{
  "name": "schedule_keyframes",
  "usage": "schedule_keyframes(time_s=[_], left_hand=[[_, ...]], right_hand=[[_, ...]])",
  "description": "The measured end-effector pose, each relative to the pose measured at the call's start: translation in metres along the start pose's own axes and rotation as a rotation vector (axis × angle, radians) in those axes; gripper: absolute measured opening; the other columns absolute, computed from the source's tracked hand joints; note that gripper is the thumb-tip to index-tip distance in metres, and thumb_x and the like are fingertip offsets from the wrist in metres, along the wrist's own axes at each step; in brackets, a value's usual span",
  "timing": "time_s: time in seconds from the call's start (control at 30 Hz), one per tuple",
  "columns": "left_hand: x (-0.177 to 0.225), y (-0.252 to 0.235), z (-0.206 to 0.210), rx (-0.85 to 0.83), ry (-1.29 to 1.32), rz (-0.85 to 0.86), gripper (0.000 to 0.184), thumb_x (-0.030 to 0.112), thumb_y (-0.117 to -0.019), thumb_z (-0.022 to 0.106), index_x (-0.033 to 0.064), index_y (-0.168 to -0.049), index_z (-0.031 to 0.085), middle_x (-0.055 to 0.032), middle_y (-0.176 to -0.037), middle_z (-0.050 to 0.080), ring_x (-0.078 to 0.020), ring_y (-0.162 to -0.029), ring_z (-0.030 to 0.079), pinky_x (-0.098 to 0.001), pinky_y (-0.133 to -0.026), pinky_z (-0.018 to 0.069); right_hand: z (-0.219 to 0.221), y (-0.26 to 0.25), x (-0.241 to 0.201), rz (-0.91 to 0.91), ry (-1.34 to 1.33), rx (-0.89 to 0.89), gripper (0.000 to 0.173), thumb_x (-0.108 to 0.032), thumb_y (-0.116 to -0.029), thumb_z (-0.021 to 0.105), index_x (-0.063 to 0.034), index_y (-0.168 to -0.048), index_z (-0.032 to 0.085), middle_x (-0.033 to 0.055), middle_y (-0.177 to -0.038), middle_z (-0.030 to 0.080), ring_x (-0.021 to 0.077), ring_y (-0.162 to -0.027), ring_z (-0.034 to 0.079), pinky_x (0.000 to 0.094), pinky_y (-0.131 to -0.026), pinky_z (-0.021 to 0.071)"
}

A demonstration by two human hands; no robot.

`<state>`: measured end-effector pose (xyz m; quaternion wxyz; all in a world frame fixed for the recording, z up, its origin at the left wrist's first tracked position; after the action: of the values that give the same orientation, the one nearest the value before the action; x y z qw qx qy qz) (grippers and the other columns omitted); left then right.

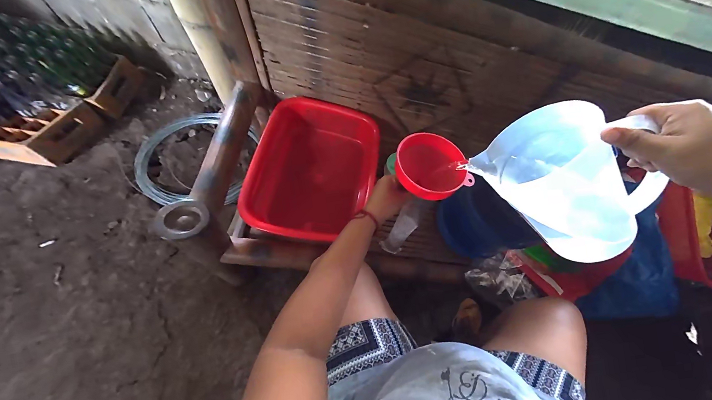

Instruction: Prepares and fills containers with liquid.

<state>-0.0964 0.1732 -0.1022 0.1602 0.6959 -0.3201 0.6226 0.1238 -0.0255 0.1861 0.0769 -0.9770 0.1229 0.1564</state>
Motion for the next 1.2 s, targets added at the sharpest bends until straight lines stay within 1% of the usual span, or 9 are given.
schedule_keyframes(time_s=[0.13, 0.23, 0.43, 0.63, 0.73, 0.87, 0.93, 1.07, 1.2], left_hand=[[0.0015, -0.0011, 0.0, 0.0, -0.025, -0.001, 0.015, 0.005, -0.089, 0.075, -0.0029, -0.1, 0.072, -0.0113, -0.092, 0.073, -0.0142, -0.085, 0.068, -0.0386, -0.085, 0.0561], [0.0004, -0.0007, -0.0004, -0.006, -0.019, -0.02, 0.018, 0.005, -0.0883, 0.076, -0.004, -0.103, 0.071, -0.0125, -0.095, 0.073, -0.0155, -0.088, 0.069, -0.039, -0.087, 0.0567], [0.0024, -0.0049, -0.0018, 0.012, -0.058, 0.009, 0.015, 0.01, -0.0915, 0.074, -0.003, -0.099, 0.073, -0.0135, -0.092, 0.073, -0.0178, -0.086, 0.069, -0.0425, -0.086, 0.0556], [0.0054, -0.0067, -0.0031, -0.017, -0.045, -0.02, 0.018, 0.009, -0.0919, 0.074, -0.0047, -0.103, 0.072, -0.0156, -0.096, 0.073, -0.0206, -0.091, 0.07, -0.0444, -0.09, 0.055], [0.0071, -0.0065, -0.0041, -0.02, -0.061, -0.027, 0.02, 0.011, -0.0921, 0.075, -0.0041, -0.105, 0.072, -0.0154, -0.097, 0.073, -0.0211, -0.091, 0.07, -0.045, -0.09, 0.0547], [0.0064, -0.007, -0.0039, -0.021, -0.091, -0.03, 0.018, 0.01, -0.0943, 0.071, -0.0057, -0.102, 0.072, -0.0173, -0.096, 0.073, -0.0224, -0.09, 0.069, -0.0454, -0.089, 0.0541], [0.0047, -0.007, -0.0037, -0.023, -0.094, -0.039, 0.018, 0.01, -0.0945, 0.071, -0.0061, -0.103, 0.071, -0.0178, -0.096, 0.072, -0.0228, -0.09, 0.069, -0.0454, -0.089, 0.054], [0.005, -0.0082, -0.0032, -0.026, -0.087, -0.051, 0.018, 0.01, -0.0929, 0.073, -0.0059, -0.101, 0.071, -0.0168, -0.093, 0.072, -0.0213, -0.087, 0.068, -0.0449, -0.086, 0.0539], [0.004, -0.0087, -0.0004, -0.029, -0.068, -0.047, 0.017, 0.01, -0.0922, 0.074, -0.0049, -0.101, 0.071, -0.0152, -0.093, 0.072, -0.0193, -0.087, 0.068, -0.043, -0.087, 0.0544]], right_hand=[[-0.0028, 0.0008, -0.0032, -0.01, 0.022, 0.005, 0.035, -0.034, -0.1022, 0.059, -0.004, -0.086, 0.063, -0.0006, -0.062, 0.047, 0.0092, -0.054, 0.045, 0.0337, -0.054, 0.0411], [-0.0032, 0.0021, -0.0054, 0.006, 0.014, -0.002, 0.035, -0.034, -0.1028, 0.059, -0.0022, -0.09, 0.064, 0.0011, -0.065, 0.049, 0.0105, -0.056, 0.046, 0.0354, -0.057, 0.0425], [-0.0036, 0.0009, -0.0056, -0.004, 0.02, 0.01, 0.033, -0.033, -0.1026, 0.059, -0.0035, -0.088, 0.064, 0.0001, -0.061, 0.048, 0.0096, -0.053, 0.046, 0.0334, -0.053, 0.0419], [-0.0024, -0.002, -0.0051, -0.002, 0.021, 0.019, 0.033, -0.033, -0.1025, 0.06, -0.0023, -0.093, 0.067, 0.0006, -0.064, 0.05, 0.0104, -0.055, 0.046, 0.0359, -0.055, 0.0421], [-0.0026, -0.0037, -0.0057, 0.013, 0.024, 0.019, 0.032, -0.03, -0.1038, 0.059, -0.0002, -0.095, 0.067, 0.0039, -0.066, 0.052, 0.0131, -0.058, 0.048, 0.0386, -0.058, 0.0433], [-0.0025, -0.005, -0.0068, 0.01, 0.048, 0.016, 0.035, -0.032, -0.1039, 0.057, -0.0009, -0.09, 0.064, 0.0019, -0.064, 0.048, 0.0119, -0.056, 0.047, 0.0371, -0.057, 0.0425], [-0.0025, -0.0051, -0.006, 0.005, 0.036, 0.013, 0.034, -0.032, -0.1037, 0.058, -0.0003, -0.091, 0.065, 0.0024, -0.065, 0.049, 0.012, -0.057, 0.047, 0.0371, -0.057, 0.0427], [-0.0033, -0.0046, -0.006, 0.013, 0.016, 0.02, 0.033, -0.032, -0.1028, 0.06, -0.0026, -0.09, 0.065, -0.0002, -0.063, 0.05, 0.0082, -0.055, 0.047, 0.0315, -0.055, 0.043], [-0.0045, -0.0034, -0.0091, 0.022, 0.039, 0.001, 0.034, -0.031, -0.1038, 0.059, -0.0012, -0.088, 0.064, 0.0028, -0.063, 0.049, 0.0126, -0.056, 0.047, 0.0368, -0.056, 0.0427]])
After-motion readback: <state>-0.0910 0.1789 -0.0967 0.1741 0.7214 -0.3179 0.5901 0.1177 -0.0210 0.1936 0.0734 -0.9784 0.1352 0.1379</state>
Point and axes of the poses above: each hand's wrist, its own y-axis away from the middle knuckle, its own z-axis out of the palm, x = y × z, the point moved 4 cm from there along -y, towards the middle knuckle
